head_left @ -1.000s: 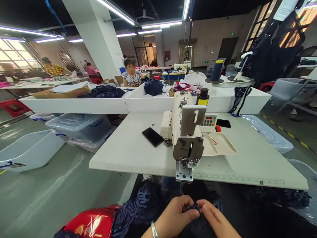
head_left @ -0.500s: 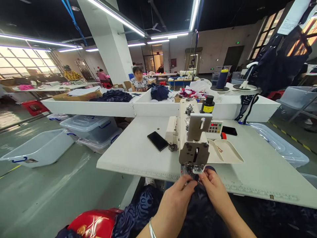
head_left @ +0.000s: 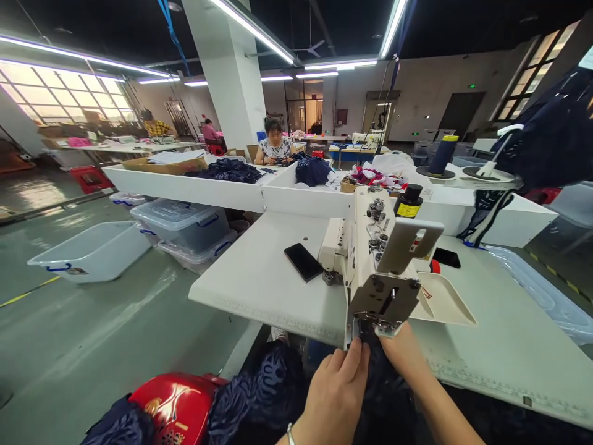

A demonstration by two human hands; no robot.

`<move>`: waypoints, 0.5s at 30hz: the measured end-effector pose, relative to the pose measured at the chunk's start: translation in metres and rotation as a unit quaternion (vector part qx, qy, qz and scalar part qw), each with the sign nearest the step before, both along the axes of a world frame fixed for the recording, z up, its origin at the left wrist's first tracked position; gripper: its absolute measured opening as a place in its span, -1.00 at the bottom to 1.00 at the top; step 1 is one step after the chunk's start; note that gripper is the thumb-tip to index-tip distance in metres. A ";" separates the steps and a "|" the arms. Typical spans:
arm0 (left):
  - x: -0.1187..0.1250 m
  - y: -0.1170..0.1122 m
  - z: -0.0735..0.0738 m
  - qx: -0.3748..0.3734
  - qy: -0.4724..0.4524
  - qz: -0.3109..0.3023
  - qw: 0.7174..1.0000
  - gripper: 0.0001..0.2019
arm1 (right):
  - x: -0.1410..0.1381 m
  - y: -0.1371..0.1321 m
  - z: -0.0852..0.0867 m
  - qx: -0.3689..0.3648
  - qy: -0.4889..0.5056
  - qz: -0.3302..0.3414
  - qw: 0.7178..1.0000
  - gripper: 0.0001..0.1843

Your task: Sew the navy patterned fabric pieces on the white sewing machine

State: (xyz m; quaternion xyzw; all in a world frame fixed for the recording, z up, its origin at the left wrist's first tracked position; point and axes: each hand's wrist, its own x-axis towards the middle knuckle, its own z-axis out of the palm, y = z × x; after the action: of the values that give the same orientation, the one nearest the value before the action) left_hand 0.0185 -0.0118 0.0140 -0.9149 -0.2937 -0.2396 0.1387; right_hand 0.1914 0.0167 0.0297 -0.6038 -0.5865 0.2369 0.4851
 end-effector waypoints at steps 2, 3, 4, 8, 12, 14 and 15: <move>0.001 -0.002 -0.002 -0.003 0.004 0.001 1.000 -0.56 | -0.001 0.003 0.001 0.000 0.007 -0.001 1.000 -0.68; 0.002 -0.003 -0.003 -0.003 0.003 0.001 1.000 -0.56 | -0.002 0.004 0.001 -0.001 0.011 -0.002 1.000 -0.67; 0.003 -0.003 -0.005 -0.001 0.002 0.001 1.000 -0.56 | -0.002 0.005 0.002 -0.002 0.014 -0.001 1.000 -0.67; 0.007 -0.003 -0.013 -0.002 0.004 -0.001 1.000 -0.55 | -0.004 0.005 0.004 -0.003 0.025 -0.010 1.000 -0.66; 0.009 -0.002 -0.018 -0.006 0.014 0.000 1.000 -0.56 | -0.004 0.005 0.005 -0.008 0.032 -0.018 0.999 -0.69; 0.009 -0.002 -0.019 -0.003 0.012 0.004 1.000 -0.55 | -0.003 0.005 0.006 -0.007 0.034 -0.023 0.999 -0.71; 0.009 -0.003 -0.019 -0.002 0.011 0.004 1.000 -0.55 | -0.003 0.006 0.006 -0.007 0.033 -0.028 0.999 -0.72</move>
State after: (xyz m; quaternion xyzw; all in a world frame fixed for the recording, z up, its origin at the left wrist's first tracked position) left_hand 0.0272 -0.0146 -0.0046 -0.9167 -0.2965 -0.2279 0.1411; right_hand 0.1887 0.0225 0.0354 -0.6151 -0.5512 0.2471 0.5067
